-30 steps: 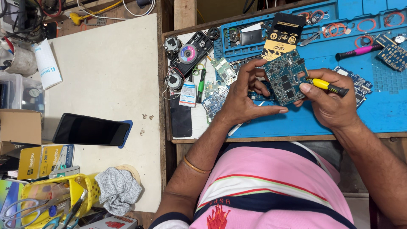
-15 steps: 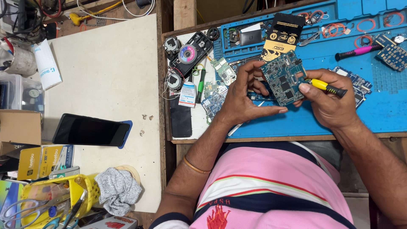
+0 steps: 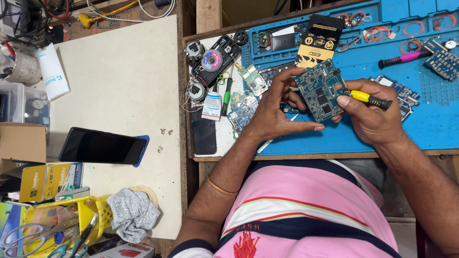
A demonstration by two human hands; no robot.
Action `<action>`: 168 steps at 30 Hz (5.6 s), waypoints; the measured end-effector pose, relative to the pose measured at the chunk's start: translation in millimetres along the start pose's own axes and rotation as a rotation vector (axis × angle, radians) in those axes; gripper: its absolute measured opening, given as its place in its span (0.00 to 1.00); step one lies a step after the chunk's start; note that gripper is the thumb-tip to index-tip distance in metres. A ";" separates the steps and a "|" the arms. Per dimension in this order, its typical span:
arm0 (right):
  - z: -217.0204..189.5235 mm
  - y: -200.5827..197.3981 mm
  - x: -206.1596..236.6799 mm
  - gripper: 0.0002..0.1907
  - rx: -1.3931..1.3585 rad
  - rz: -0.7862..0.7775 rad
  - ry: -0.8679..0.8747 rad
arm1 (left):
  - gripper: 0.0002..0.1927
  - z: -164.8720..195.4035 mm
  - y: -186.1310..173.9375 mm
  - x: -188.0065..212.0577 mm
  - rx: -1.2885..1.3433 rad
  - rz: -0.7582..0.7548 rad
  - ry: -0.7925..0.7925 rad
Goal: The person repairs a circuit board at a workbench, holding the board with one hand and using a yellow-handled screwdriver to pry and unscrew components from it. They reposition and turn the board repeatedly while working on different edges and connectors.
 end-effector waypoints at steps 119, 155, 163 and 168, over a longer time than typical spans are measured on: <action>-4.3 1.9 -1.3 0.14 0.107 -0.016 -0.035 | 0.64 -4.4 1.3 0.1 -0.014 0.057 -0.017; -0.8 -1.7 -0.9 0.12 0.069 -0.046 -0.044 | 0.63 -2.8 1.3 -0.1 -0.082 0.023 -0.005; -0.1 -1.2 -1.1 0.13 0.064 -0.030 -0.033 | 0.63 -5.8 1.9 -0.2 -0.072 0.026 -0.003; -0.3 -0.8 -1.2 0.13 0.069 -0.033 -0.029 | 0.63 -4.6 0.8 -0.3 -0.079 0.027 0.000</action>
Point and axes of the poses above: each hand's wrist, its own x-axis away from the middle knuckle, its own y-axis out of the palm, z = x × y, the point moved 1 cm from there along -x, towards the middle knuckle, and after that the axes turned 9 degrees about x, right-handed, at the moved point
